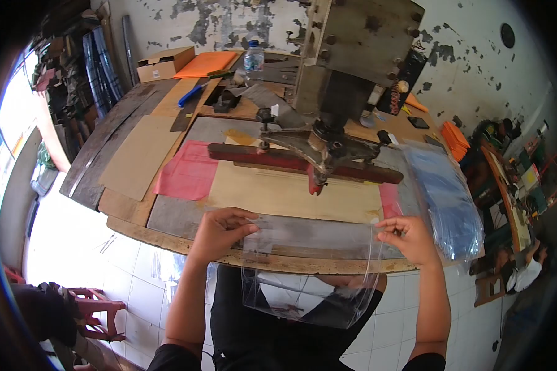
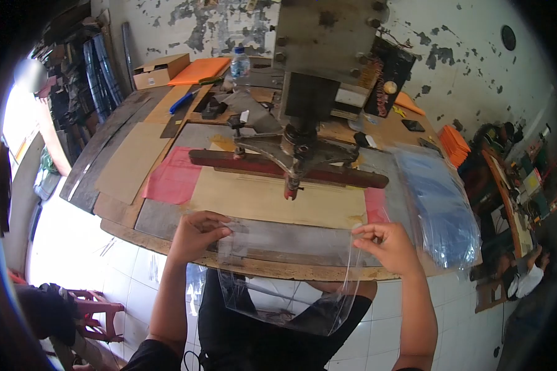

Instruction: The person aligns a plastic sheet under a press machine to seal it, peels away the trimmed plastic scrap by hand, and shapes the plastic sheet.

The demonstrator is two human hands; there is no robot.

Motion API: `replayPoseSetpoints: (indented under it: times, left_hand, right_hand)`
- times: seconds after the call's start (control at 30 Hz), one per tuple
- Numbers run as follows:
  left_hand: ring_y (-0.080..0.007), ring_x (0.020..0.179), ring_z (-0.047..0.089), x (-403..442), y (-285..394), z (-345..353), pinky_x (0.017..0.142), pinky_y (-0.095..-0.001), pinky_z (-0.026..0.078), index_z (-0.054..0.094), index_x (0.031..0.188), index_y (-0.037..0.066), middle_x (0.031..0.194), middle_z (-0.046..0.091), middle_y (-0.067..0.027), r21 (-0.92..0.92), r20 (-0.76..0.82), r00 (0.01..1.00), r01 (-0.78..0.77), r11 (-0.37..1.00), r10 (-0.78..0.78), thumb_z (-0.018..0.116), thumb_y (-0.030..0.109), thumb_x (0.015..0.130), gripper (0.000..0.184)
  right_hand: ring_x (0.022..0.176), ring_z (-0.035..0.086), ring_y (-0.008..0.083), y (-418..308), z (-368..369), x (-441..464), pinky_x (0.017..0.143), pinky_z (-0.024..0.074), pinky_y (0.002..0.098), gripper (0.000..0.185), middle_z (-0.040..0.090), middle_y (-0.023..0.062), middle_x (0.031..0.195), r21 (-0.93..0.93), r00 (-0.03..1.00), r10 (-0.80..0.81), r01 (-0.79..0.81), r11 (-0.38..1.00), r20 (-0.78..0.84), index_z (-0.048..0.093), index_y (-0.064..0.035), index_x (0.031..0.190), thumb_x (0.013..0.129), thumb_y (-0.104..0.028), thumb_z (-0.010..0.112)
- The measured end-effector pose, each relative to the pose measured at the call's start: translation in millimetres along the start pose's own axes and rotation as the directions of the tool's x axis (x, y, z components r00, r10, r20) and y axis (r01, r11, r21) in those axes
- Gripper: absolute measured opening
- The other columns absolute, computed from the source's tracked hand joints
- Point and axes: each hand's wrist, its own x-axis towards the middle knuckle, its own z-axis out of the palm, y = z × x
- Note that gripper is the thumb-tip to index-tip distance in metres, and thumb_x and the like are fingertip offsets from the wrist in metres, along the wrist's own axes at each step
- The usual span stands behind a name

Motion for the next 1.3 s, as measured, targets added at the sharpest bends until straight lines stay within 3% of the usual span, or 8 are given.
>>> replayPoseSetpoints:
  times: [0.5, 0.63, 0.73, 0.87, 0.93, 1.07, 1.17, 1.3]
  left_hand:
    - [-0.0152, 0.094, 0.075, -20.6, 26.3, 3.2, 0.085, -0.0285, 0.058, 0.071, 0.119, -0.007, 0.097, 0.079, -0.0148, 0.048, 0.019, 1.000, -0.013, 0.999, 0.012, 0.073, 0.004, 0.096, 0.026]
    - [-0.0189, 0.087, 0.078, -38.7, 27.5, 10.3, 0.080, -0.0311, 0.059, 0.076, 0.103, -0.002, 0.093, 0.080, -0.0124, 0.280, -0.123, 0.982, -0.108, 0.954, 0.147, 0.076, 0.006, 0.092, 0.014]
    - [-0.0285, 0.087, 0.078, -52.4, 7.7, 17.6, 0.078, -0.0354, 0.058, 0.070, 0.094, 0.004, 0.091, 0.079, -0.0091, 0.488, -0.199, 0.907, -0.236, 0.841, 0.370, 0.077, 0.003, 0.089, 0.008]
    - [-0.0296, 0.098, 0.077, -61.5, -38.7, 23.0, 0.087, -0.0430, 0.058, 0.050, 0.100, 0.009, 0.100, 0.079, -0.0079, 0.589, -0.055, 0.792, -0.466, 0.661, 0.608, 0.067, -0.005, 0.093, 0.023]
    - [-0.0292, 0.101, 0.077, -62.7, -43.9, 25.5, 0.088, -0.0434, 0.058, 0.047, 0.102, 0.010, 0.101, 0.079, -0.0077, 0.639, -0.019, 0.746, -0.503, 0.582, 0.665, 0.066, -0.004, 0.095, 0.024]
    - [-0.0295, 0.111, 0.075, -64.5, -58.1, 30.5, 0.092, -0.0445, 0.057, 0.040, 0.105, 0.013, 0.106, 0.080, -0.0073, 0.741, 0.017, 0.656, -0.515, 0.431, 0.755, 0.062, -0.001, 0.098, 0.027]
    - [-0.0289, 0.112, 0.074, -64.1, -69.8, 32.0, 0.095, -0.0433, 0.054, 0.036, 0.105, 0.015, 0.109, 0.080, -0.0063, 0.813, 0.015, 0.637, -0.456, 0.361, 0.771, 0.061, 0.010, 0.103, 0.026]
    - [-0.0280, 0.112, 0.075, -61.5, -82.6, 31.3, 0.096, -0.0411, 0.051, 0.033, 0.105, 0.017, 0.111, 0.080, -0.0048, 0.829, 0.018, 0.604, -0.454, 0.325, 0.797, 0.058, 0.020, 0.107, 0.025]
  right_hand:
    - [0.081, 0.065, 0.0115, 19.5, 17.6, -18.3, 0.078, 0.0482, 0.0304, 0.013, 0.076, 0.0034, 0.089, -0.230, 0.996, -0.054, 0.035, 0.973, -0.074, 0.074, -0.0032, 0.098, 0.094, -0.016, 0.075]
    - [0.088, 0.068, 0.0137, 40.7, 55.1, -40.7, 0.084, 0.0497, 0.0323, 0.013, 0.074, 0.0056, 0.101, -0.099, 0.972, -0.028, 0.005, 0.995, -0.233, 0.067, -0.0024, 0.103, 0.099, -0.015, 0.069]
    - [0.100, 0.073, 0.0194, 59.0, 92.1, -54.5, 0.093, 0.0532, 0.0335, 0.011, 0.071, 0.0138, 0.112, 0.257, 0.910, -0.110, 0.227, 0.940, -0.400, 0.056, -0.0012, 0.109, 0.107, -0.012, 0.057]
    - [0.095, 0.073, 0.0212, 95.5, 127.1, -64.8, 0.081, 0.0565, 0.0298, 0.010, 0.070, 0.0161, 0.114, 0.084, 0.831, -0.163, 0.244, 0.966, -0.532, 0.054, -0.0012, 0.112, 0.108, -0.010, 0.055]
    - [0.091, 0.073, 0.0211, 104.9, 141.7, -62.3, 0.074, 0.0574, 0.0290, 0.010, 0.071, 0.0168, 0.111, -0.085, 0.656, -0.360, 0.412, 0.907, -0.663, 0.054, -0.0012, 0.113, 0.108, -0.009, 0.054]
    - [0.089, 0.074, 0.0203, 105.5, 146.4, -63.6, 0.080, 0.0547, 0.0330, 0.010, 0.073, 0.0124, 0.103, -0.059, 0.621, -0.313, 0.394, 0.917, -0.719, 0.053, -0.0025, 0.115, 0.108, -0.010, 0.054]
    - [0.097, 0.071, 0.0237, 109.6, 137.9, -61.7, 0.092, 0.0493, 0.0380, 0.008, 0.070, 0.0104, 0.092, -0.525, 0.649, -0.533, 0.233, 0.819, -0.543, 0.051, -0.0050, 0.113, 0.109, -0.013, 0.051]
    - [0.096, 0.074, 0.0245, 137.8, 153.7, -42.4, 0.092, 0.0423, 0.0401, 0.008, 0.075, 0.0076, 0.098, -0.578, 0.408, -0.690, 0.378, 0.723, -0.597, 0.046, -0.0103, 0.111, 0.112, -0.017, 0.041]
